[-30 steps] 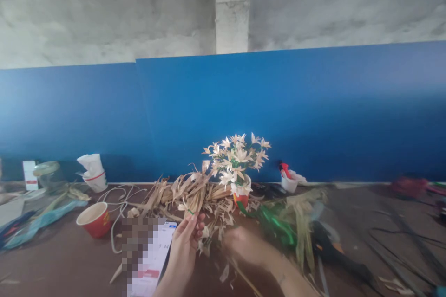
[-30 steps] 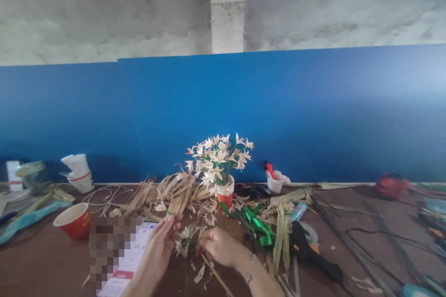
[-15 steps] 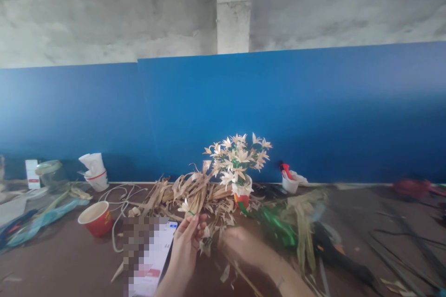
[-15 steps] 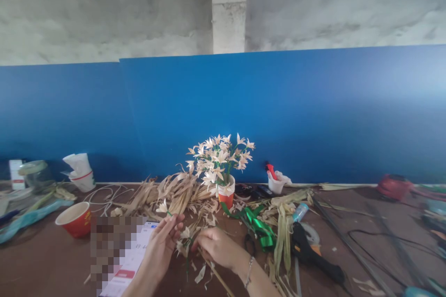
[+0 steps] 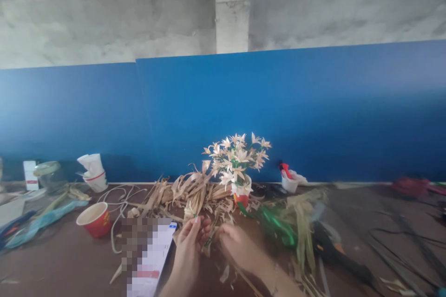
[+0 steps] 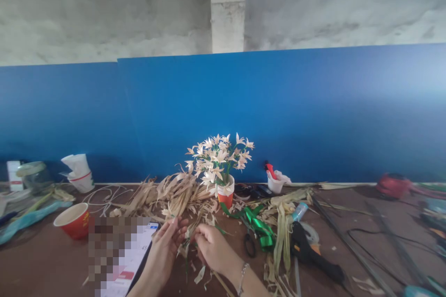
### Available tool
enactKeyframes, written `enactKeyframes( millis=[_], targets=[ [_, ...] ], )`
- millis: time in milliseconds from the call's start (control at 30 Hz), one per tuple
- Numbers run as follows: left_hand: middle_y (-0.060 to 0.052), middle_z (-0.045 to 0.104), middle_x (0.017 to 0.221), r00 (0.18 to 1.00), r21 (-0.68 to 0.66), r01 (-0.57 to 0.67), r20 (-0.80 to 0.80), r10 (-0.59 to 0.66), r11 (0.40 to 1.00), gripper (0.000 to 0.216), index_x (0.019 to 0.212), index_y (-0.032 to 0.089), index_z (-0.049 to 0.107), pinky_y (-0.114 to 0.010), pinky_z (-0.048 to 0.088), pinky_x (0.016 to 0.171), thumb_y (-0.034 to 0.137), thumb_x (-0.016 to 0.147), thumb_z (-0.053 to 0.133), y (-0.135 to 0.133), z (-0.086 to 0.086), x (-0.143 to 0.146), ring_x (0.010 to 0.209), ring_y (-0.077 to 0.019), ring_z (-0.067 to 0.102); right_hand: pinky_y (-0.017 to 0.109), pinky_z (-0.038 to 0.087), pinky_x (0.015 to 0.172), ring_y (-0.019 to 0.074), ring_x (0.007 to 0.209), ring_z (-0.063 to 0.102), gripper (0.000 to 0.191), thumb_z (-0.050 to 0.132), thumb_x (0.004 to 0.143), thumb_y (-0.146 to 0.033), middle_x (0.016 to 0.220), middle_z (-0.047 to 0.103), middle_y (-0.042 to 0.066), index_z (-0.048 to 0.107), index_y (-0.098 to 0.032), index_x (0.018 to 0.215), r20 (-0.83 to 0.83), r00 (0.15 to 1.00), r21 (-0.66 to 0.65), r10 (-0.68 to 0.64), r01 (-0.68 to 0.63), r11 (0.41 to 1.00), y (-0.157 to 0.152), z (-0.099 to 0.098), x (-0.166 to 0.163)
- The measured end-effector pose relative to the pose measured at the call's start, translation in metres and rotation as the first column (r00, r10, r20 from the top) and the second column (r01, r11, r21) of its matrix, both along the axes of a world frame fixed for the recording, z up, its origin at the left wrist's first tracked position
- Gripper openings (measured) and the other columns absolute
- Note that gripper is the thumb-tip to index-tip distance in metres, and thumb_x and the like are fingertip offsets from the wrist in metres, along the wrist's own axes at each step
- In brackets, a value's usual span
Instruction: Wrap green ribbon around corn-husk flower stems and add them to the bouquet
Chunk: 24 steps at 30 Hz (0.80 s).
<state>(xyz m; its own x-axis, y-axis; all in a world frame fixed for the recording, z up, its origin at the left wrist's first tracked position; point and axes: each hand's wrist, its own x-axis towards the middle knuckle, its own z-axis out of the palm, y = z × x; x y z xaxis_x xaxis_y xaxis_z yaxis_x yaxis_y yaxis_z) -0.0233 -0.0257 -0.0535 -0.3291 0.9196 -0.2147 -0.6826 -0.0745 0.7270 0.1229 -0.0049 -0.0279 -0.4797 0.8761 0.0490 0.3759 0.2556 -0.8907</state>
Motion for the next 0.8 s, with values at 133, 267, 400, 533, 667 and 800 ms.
enactKeyframes(
  millis=[133, 267, 400, 533, 667, 800],
  targets=[
    [-0.006, 0.072, 0.071, 1.0, 0.003, -0.011, -0.001, 0.011, 1.0, 0.028, 0.072, 0.014, 0.065, -0.019, 0.052, 0.056, 0.026, 0.054, 0.081, -0.001, 0.0, 0.003, 0.057, -0.0114, 0.063, 0.022, 0.04, 0.061, 0.014, 0.066, 0.055, 0.02, 0.04, 0.081, -0.02, 0.063, 0.06, 0.0, 0.057, -0.018, 0.07, -0.036, 0.999, -0.025, 0.007, -0.008, 1.0, -0.002, -0.005, -0.003],
    [-0.005, 0.072, 0.073, 1.0, -0.014, -0.028, -0.013, 0.028, 1.0, 0.029, 0.074, 0.014, 0.065, -0.017, 0.05, 0.053, 0.028, 0.054, 0.081, -0.002, 0.0, 0.004, 0.056, -0.0096, 0.062, 0.021, 0.041, 0.06, 0.0134, 0.064, 0.056, 0.021, 0.038, 0.081, -0.018, 0.061, 0.06, -0.001, 0.058, -0.019, 0.075, -0.115, 0.99, -0.116, 0.083, -0.096, 0.989, -0.002, -0.014, -0.006],
    [-0.004, 0.071, 0.071, 0.999, -0.01, -0.013, -0.037, 0.013, 1.0, 0.028, 0.071, 0.014, 0.064, -0.016, 0.049, 0.053, 0.028, 0.054, 0.081, -0.003, 0.003, 0.003, 0.056, -0.0093, 0.061, 0.021, 0.042, 0.061, 0.0129, 0.063, 0.056, 0.018, 0.042, 0.081, -0.02, 0.063, 0.062, -0.001, 0.06, -0.019, 0.076, -0.103, 0.993, -0.125, 0.053, -0.065, 0.99, 0.001, -0.013, -0.002],
    [-0.003, 0.071, 0.069, 0.998, 0.023, 0.011, -0.063, -0.009, 1.0, 0.028, 0.068, 0.014, 0.062, -0.016, 0.046, 0.051, 0.028, 0.054, 0.081, -0.005, 0.007, 0.003, 0.051, -0.0075, 0.058, 0.022, 0.043, 0.061, 0.0134, 0.061, 0.056, 0.016, 0.047, 0.08, -0.025, 0.059, 0.061, -0.002, 0.061, -0.019, 0.074, -0.112, 0.993, -0.107, 0.048, -0.06, 0.992, 0.004, -0.01, 0.002],
    [-0.003, 0.071, 0.071, 0.995, 0.048, 0.012, -0.099, -0.007, 0.999, 0.027, 0.068, 0.015, 0.061, -0.018, 0.046, 0.052, 0.028, 0.055, 0.08, -0.006, 0.006, 0.004, 0.051, -0.0079, 0.057, 0.022, 0.042, 0.056, 0.0124, 0.05, 0.053, 0.018, 0.045, 0.082, -0.028, 0.049, 0.056, -0.004, 0.061, -0.02, 0.078, -0.131, 0.987, -0.194, 0.091, -0.116, 0.974, 0.001, -0.012, -0.002],
    [-0.002, 0.07, 0.072, 0.995, 0.092, 0.01, -0.099, -0.001, 0.996, 0.025, 0.067, 0.015, 0.059, -0.02, 0.048, 0.057, 0.024, 0.056, 0.079, -0.008, 0.007, 0.004, 0.06, -0.0111, 0.062, 0.022, 0.043, 0.057, 0.0125, 0.053, 0.056, 0.02, 0.042, 0.082, -0.021, 0.057, 0.061, -0.002, 0.062, -0.018, 0.078, -0.105, 0.985, -0.137, 0.136, -0.149, 0.979, -0.004, -0.005, -0.003]
  ],
)
